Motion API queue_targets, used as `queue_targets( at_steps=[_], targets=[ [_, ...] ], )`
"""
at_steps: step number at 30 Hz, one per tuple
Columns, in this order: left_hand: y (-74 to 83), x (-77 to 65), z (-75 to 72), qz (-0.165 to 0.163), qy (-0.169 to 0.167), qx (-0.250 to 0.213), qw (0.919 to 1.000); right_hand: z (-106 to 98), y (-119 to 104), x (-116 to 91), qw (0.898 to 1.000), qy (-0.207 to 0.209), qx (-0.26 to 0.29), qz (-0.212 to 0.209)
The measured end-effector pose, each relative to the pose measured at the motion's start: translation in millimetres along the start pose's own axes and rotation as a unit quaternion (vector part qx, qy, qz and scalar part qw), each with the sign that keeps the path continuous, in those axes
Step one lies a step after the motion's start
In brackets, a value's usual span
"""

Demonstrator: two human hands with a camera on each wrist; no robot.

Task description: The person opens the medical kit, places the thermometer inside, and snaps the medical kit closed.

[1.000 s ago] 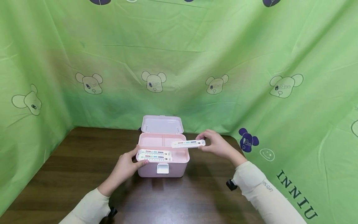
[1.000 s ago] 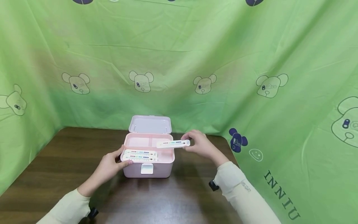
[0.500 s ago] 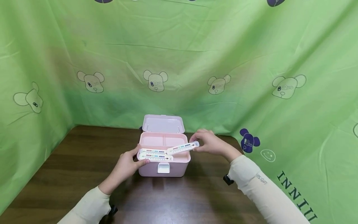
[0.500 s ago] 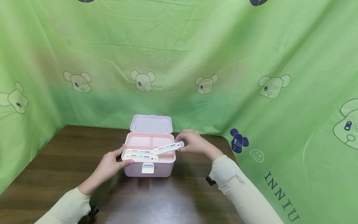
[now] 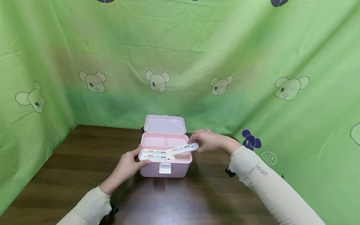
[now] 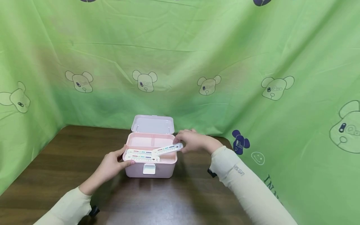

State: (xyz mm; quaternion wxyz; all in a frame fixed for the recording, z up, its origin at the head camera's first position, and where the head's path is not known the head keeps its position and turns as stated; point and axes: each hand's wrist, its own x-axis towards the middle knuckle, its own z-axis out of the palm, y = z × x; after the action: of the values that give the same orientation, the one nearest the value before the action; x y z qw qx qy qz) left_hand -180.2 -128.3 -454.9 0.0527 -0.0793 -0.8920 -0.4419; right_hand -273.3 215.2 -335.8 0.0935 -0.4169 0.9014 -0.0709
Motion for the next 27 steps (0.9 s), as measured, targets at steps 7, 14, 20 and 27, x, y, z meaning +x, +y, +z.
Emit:
queue_targets(
  at_steps=[7, 14, 20, 27],
  targets=[
    [-2.6, 0.8, 0.3, -0.002, 0.007, 0.002, 1.0000, 3, -1, 16, 0.999, -0.005, 0.007, -0.033],
    [-2.7, 2.9, 2.1, 0.001, 0.002, -0.003, 1.0000, 10, -4, 26, 0.999, 0.007, 0.005, -0.051],
    [-2.7, 4.7, 0.4, 0.002, 0.003, 0.003, 1.0000, 16, -7, 33, 0.999, 0.007, 0.019, -0.046],
    [-0.2, 6.4, -3.1, 0.010, 0.001, 0.011, 0.9999, 27, -7, 41, 0.998, 0.014, 0.026, -0.053]
  ],
)
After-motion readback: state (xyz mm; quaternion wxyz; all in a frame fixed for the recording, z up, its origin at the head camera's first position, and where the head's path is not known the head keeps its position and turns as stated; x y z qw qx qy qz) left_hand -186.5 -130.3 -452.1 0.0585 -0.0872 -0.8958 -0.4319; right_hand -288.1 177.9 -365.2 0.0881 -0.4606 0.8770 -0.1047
